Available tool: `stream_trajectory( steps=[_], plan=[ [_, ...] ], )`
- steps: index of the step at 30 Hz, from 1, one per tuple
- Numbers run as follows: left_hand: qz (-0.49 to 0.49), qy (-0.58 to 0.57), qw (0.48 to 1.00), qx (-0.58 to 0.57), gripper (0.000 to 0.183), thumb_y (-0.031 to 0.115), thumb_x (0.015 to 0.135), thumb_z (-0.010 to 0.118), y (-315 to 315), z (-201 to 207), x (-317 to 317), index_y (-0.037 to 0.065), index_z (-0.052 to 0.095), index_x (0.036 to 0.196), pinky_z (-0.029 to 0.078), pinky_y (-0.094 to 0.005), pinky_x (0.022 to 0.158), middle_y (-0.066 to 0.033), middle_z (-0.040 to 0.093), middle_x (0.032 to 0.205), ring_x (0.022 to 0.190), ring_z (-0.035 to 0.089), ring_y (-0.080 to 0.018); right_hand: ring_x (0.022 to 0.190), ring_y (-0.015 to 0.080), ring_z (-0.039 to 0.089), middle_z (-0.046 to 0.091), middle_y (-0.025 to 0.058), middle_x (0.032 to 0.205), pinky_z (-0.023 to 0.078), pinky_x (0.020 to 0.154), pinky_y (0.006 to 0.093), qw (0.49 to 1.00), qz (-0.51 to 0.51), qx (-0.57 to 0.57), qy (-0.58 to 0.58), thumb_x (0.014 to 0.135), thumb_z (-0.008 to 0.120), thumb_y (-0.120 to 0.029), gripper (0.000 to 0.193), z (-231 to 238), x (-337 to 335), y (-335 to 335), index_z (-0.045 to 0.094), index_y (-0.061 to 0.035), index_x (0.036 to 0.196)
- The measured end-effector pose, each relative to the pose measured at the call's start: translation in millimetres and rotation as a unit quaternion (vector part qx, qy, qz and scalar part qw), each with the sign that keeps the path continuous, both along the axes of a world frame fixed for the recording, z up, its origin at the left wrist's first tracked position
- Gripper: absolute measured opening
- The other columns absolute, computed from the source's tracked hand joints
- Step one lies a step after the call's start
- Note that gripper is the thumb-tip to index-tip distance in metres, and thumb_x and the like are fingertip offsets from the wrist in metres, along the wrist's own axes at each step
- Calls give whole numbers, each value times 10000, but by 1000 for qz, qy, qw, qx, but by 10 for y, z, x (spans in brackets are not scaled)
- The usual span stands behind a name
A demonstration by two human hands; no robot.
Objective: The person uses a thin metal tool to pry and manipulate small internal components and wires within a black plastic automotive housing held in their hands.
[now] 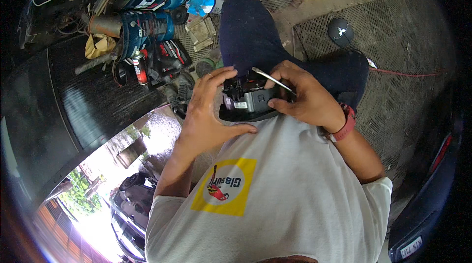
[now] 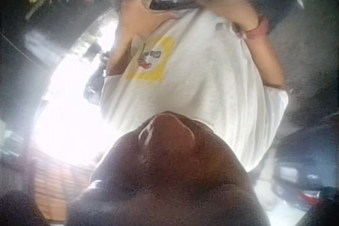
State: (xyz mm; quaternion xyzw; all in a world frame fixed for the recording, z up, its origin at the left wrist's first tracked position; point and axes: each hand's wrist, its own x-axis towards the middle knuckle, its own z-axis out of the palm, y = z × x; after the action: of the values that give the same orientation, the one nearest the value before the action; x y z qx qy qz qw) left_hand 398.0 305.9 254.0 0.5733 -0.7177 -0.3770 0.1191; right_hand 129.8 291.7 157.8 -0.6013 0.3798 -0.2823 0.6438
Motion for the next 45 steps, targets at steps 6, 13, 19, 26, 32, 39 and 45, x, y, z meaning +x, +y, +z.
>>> stream_trajectory(
  steps=[6,13,19,26,32,39,45],
  plan=[
    [-20,50,992,115,1090,261,654,1082,64,-550,406,124,553,1597,427,-495,1284,-154,574,1624,1547,523,-350,920,90,579,608,-8,1017,503,833,273,989,-33,134,-50,877,847,7,348,-147,-209,-93,722,-52,1196],
    [-6,125,992,21,800,135,718,1011,56,-809,173,72,695,1450,514,-420,1193,-138,680,1485,1394,664,-310,929,58,607,658,-20,974,512,856,254,971,-40,214,-102,934,816,26,331,-422,-501,-132,712,-49,1239],
    [-12,113,993,-40,760,150,668,1014,-41,-589,-6,58,739,1370,553,-436,1100,-141,692,1345,1262,696,-318,1032,78,650,709,-4,1089,528,941,264,960,-68,242,-122,954,806,25,338,-506,-543,-90,712,-41,1272],
    [-11,26,995,-95,736,169,620,1010,-57,-301,-169,67,761,1304,564,-460,1062,-155,683,1291,1221,695,-346,794,-5,586,766,62,1409,440,642,158,938,-87,301,-151,1060,679,12,262,-632,-291,-128,737,-73,1301],
    [-29,-22,993,-113,715,157,629,994,-6,-144,-217,66,751,1295,562,-477,1067,-150,667,1299,1225,686,-362,917,40,620,787,24,1302,472,784,211,939,-85,314,-108,1087,670,-37,254,-534,-242,-191,744,-62,1329],
    [-17,-48,993,-108,716,153,647,993,26,-144,-217,70,743,1313,567,-489,1067,-148,652,1311,1239,680,-358,881,74,603,747,1,1116,514,812,253,967,-139,203,-60,1120,652,-68,226,-494,-252,-121,754,-35,1319],
    [-16,-58,995,-77,726,193,663,1019,-7,-100,-237,70,741,1322,566,-478,1069,-142,651,1322,1241,682,-350,882,58,562,670,-20,1009,487,817,237,977,-180,111,21,1119,675,-85,204,-261,-309,-33,758,-17,1293]
  ],
)
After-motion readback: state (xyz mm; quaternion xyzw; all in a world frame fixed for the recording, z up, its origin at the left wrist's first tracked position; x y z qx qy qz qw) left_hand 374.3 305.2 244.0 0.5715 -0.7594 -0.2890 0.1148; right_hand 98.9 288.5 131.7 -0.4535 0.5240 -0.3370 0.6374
